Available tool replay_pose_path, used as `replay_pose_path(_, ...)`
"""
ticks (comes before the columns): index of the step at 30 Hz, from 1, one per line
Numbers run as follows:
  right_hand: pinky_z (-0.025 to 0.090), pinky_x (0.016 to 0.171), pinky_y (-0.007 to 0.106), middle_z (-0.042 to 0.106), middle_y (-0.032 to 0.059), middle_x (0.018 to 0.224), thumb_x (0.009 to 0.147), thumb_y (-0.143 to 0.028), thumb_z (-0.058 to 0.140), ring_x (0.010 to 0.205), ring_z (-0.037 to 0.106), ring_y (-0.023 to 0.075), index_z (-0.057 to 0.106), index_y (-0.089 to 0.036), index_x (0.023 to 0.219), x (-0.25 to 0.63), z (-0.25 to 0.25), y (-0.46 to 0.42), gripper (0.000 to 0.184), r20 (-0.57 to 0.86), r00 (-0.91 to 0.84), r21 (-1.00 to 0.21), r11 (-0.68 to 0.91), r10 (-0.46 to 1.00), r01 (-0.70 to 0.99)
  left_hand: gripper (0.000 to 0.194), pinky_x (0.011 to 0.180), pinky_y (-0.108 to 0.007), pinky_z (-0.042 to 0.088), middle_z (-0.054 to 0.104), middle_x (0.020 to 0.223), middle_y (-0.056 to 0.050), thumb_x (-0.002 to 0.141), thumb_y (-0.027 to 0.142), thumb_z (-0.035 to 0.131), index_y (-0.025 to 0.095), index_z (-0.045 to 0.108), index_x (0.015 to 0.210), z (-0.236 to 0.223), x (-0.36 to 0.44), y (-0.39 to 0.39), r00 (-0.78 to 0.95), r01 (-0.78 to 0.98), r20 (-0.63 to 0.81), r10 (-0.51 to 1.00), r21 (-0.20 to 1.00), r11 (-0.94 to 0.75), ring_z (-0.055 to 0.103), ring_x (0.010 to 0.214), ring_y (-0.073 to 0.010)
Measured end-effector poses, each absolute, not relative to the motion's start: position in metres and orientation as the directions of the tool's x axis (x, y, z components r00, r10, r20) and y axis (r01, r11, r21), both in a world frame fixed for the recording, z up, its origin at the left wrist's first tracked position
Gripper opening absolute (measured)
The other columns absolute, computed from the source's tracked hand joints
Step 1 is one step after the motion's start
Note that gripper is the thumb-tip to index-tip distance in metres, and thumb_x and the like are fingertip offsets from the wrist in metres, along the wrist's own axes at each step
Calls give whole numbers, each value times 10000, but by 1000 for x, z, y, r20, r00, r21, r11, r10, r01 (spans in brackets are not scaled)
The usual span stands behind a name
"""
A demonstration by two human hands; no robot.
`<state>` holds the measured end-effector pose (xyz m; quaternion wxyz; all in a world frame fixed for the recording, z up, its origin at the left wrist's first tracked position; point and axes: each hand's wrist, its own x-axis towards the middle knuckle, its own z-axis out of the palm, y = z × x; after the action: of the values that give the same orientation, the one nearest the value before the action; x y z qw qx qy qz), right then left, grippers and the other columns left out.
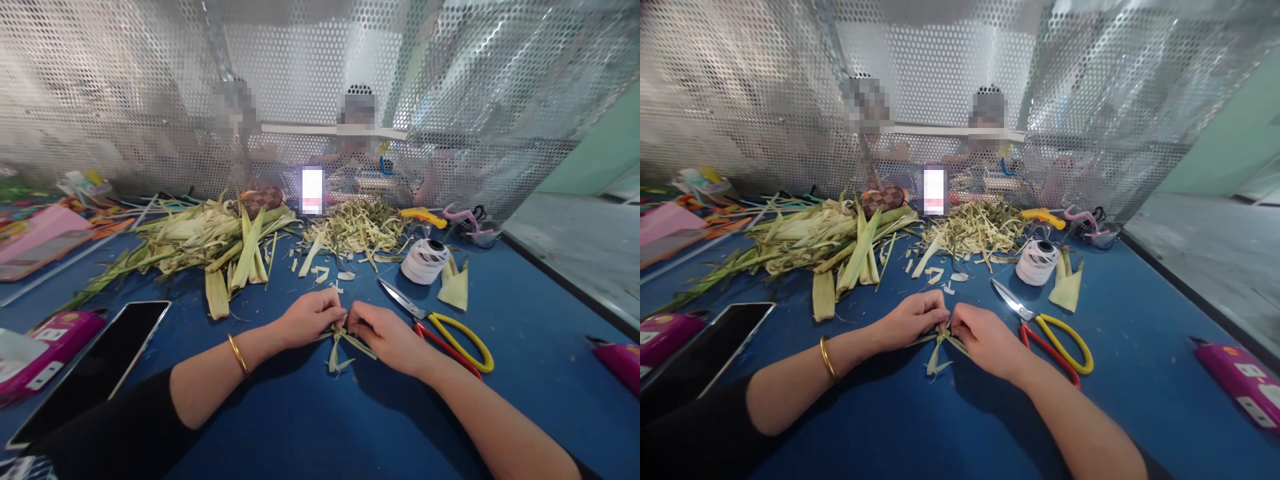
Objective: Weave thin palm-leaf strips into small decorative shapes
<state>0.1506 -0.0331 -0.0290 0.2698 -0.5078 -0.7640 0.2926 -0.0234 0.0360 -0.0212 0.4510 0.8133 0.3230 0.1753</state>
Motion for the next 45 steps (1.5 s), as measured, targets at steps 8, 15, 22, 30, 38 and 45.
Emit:
replay_pose_path(8,383,645,258,547,-8,715,839,-149,441,681,494,141,465,-207,716,150,-29,-31,137,64,-305,-793,234,950,563,210,427,-205,282,435,436,79,810,322,515,186,520,650,-19,-24,34,684,426,-158,713,879,-215,369,406,-82)
replay_pose_path(15,394,666,273,567,1,711,827,-325,510,688,519,145,532,-185,738,154,-28,-26,167,-42,-272,-947,48,962,318,247,389,-181,324,591,546,24,763,362,595,149,568,640,-12,-25,34,652,421,-405,641,897,138,489,410,-63)
replay_pose_path(22,382,675,273,559,-4,730,765,-341,580,688,495,136,568,-182,710,149,-27,-28,168,-40,-226,-980,5,973,197,136,498,-203,462,665,663,-29,686,248,655,113,660,674,-15,-26,39,653,359,-442,615,896,262,590,512,-87)
replay_pose_path(30,384,651,259,597,-4,724,714,-291,602,664,492,123,608,-178,701,142,-25,-27,115,-69,-128,-993,-55,989,108,64,516,-202,476,675,633,-23,621,146,659,119,692,669,-16,-26,39,646,362,-434,628,898,249,607,530,-100)
replay_pose_path(38,446,721,288,647,10,798,721,-268,595,725,563,139,668,-185,883,138,-27,-26,196,-39,-80,-994,-30,996,103,53,521,-189,431,616,538,18,615,166,663,128,682,645,-15,-21,28,597,387,-402,695,902,190,560,492,-77)
replay_pose_path(45,473,710,309,657,23,881,723,-222,587,723,581,149,660,-209,909,153,-30,-25,200,63,-64,-912,84,996,402,115,493,-192,397,628,617,23,642,229,662,139,629,705,-18,-22,26,619,343,-366,695,922,180,566,505,-79)
